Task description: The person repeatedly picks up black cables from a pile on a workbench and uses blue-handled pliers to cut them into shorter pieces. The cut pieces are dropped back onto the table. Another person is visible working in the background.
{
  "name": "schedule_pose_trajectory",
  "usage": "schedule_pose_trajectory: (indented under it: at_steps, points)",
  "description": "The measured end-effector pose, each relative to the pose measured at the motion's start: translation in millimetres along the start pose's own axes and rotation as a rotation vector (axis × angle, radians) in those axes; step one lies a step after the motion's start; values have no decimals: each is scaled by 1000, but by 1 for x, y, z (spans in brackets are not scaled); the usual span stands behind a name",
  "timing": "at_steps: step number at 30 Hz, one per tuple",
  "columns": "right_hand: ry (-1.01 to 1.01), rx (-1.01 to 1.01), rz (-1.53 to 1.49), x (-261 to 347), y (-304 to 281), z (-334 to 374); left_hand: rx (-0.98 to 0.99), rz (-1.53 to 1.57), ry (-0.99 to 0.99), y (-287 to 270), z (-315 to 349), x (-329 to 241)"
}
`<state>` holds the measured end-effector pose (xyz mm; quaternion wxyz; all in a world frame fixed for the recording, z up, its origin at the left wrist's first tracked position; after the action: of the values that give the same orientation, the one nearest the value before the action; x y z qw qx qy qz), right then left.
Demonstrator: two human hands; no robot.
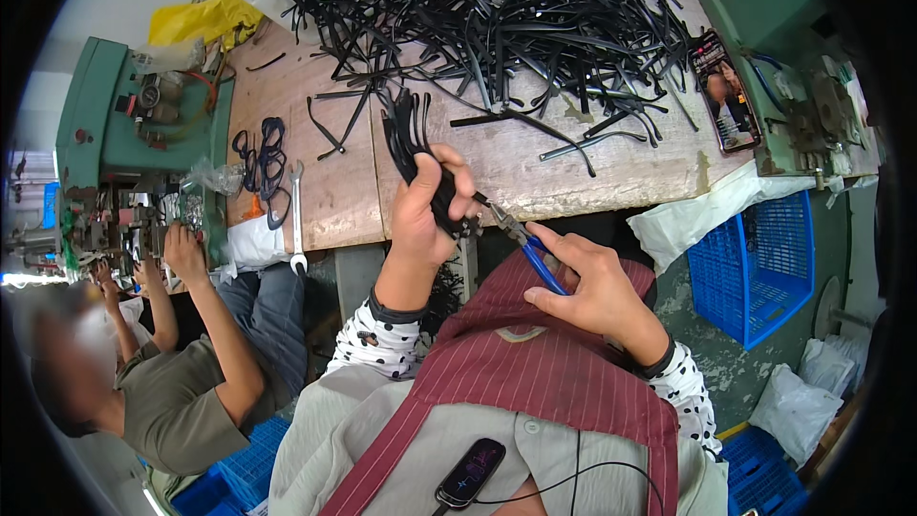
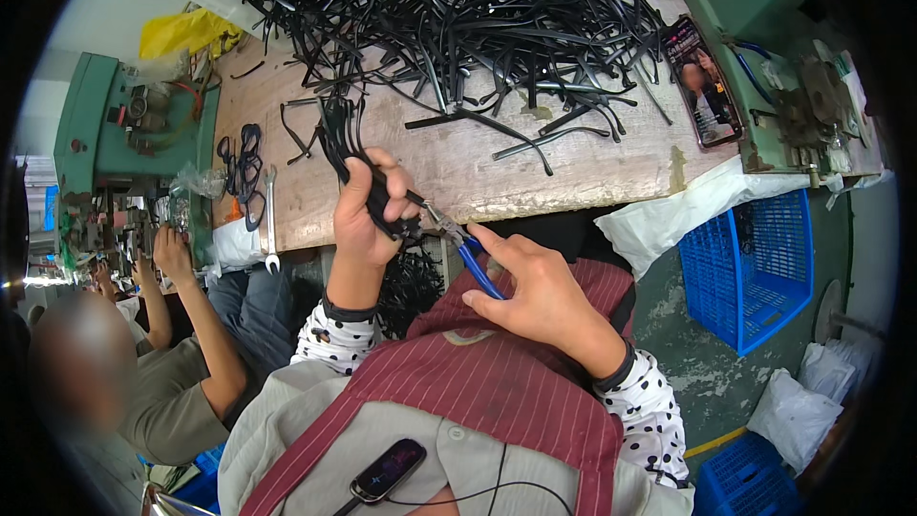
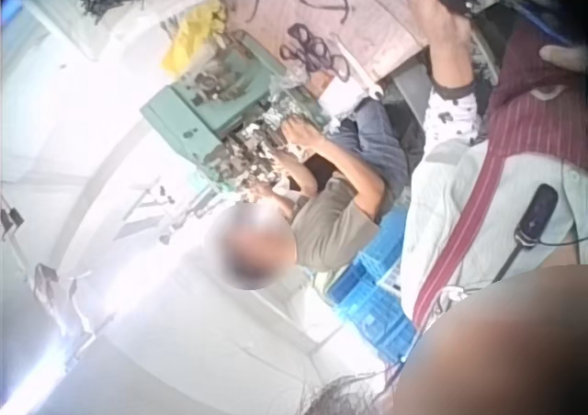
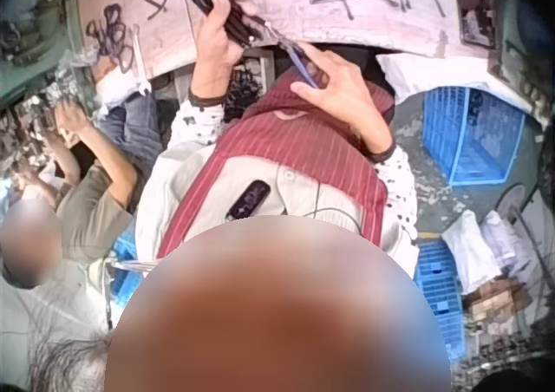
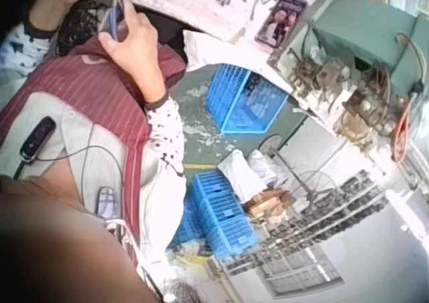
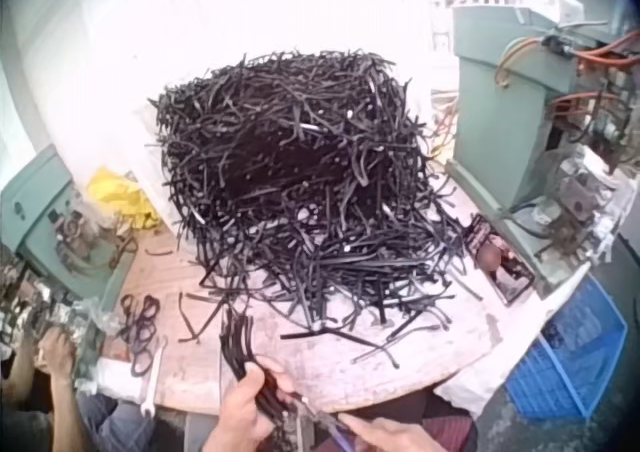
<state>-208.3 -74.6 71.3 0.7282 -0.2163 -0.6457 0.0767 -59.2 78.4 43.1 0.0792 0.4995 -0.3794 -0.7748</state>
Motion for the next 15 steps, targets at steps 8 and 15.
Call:
schedule_pose_trajectory:
  at_steps: [8,15]
  points:
    - [-150,-35,48,3,-1,8,145,-1542,928,57,-51,8]
    - [-229,-71,74,5,3,9,346,-1863,1143,66,-82,42]
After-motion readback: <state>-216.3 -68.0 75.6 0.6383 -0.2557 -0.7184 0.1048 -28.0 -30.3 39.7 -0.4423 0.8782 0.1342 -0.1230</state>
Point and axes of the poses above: each hand's wrist, its own z-axis away from the middle knuckle, its own y-axis out of the palm, x = y × z, the point moved 4 cm from there along -z, towards the middle knuckle, and after that the axes turned 11 degrees about -x, right-handed, at the moved point
